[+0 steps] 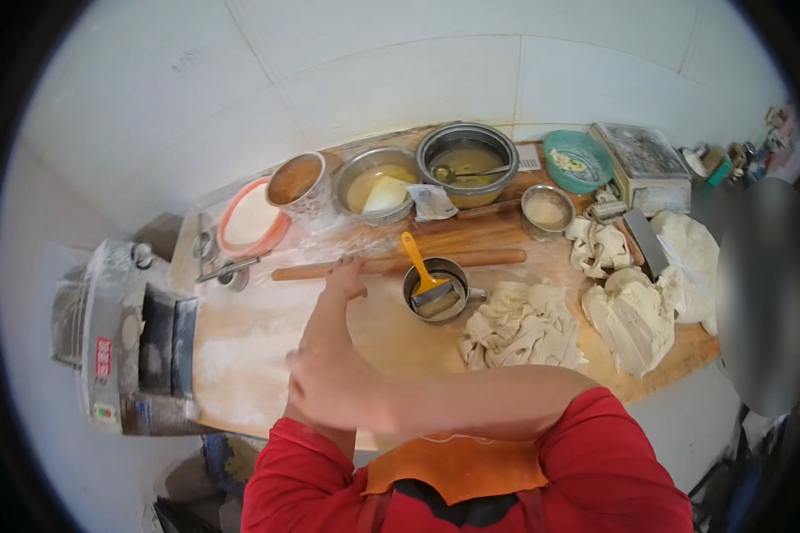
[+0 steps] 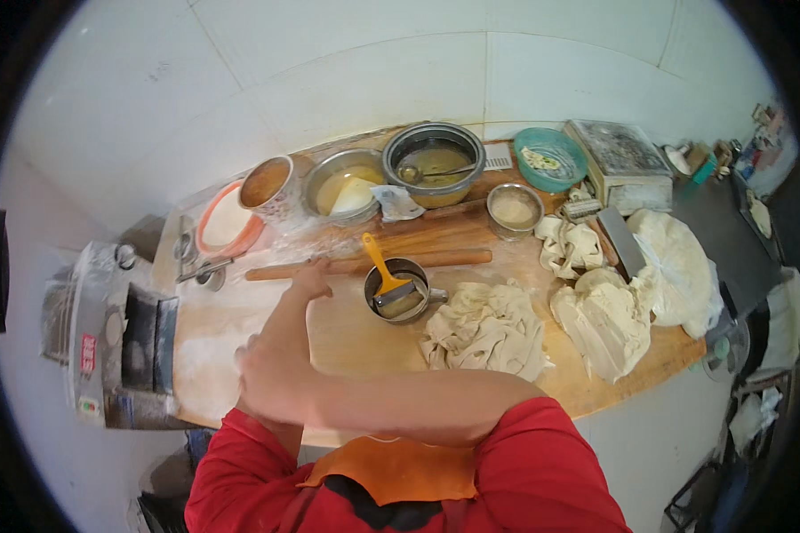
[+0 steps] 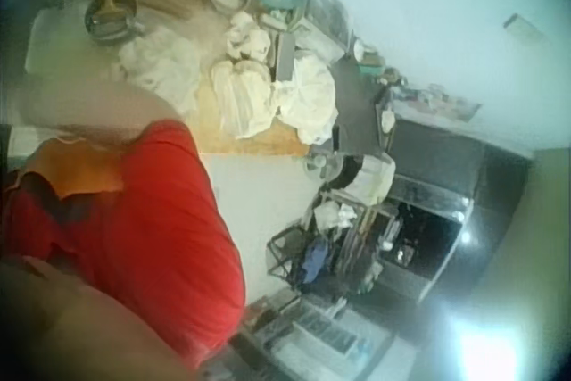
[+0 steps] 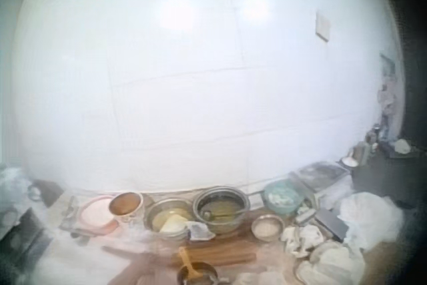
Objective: The person uses a dough sheeter to flatten dough, then cuts it into circles and places them on trays. They brush liquid onto the dough circles and continue processing more dough through the machine.
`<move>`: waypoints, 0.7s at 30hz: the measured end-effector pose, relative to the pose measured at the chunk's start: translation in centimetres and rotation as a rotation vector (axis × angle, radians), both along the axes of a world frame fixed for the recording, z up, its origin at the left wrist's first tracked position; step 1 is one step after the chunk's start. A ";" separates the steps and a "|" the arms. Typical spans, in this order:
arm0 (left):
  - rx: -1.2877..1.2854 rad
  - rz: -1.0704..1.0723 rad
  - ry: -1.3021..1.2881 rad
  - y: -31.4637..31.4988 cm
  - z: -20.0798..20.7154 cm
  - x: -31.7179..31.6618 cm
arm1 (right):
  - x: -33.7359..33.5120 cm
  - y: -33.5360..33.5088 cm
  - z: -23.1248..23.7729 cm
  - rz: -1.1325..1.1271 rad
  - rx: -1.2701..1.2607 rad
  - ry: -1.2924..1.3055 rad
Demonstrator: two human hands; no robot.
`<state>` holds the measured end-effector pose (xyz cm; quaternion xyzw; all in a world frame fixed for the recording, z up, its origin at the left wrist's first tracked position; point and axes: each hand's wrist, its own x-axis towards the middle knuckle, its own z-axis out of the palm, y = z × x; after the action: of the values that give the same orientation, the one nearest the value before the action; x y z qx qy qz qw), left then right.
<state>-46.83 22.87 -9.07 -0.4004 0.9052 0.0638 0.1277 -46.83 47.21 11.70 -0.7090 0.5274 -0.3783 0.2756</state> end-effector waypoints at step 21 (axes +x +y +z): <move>-0.304 0.170 0.513 -5.4 -1.8 -0.6 | 5.3 0.6 -4.2 -0.392 0.027 -0.521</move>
<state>-47.43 17.42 -10.90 -0.4602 0.8702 0.0371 -0.1721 -41.56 47.77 7.51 -0.4696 0.5706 -0.5860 0.3325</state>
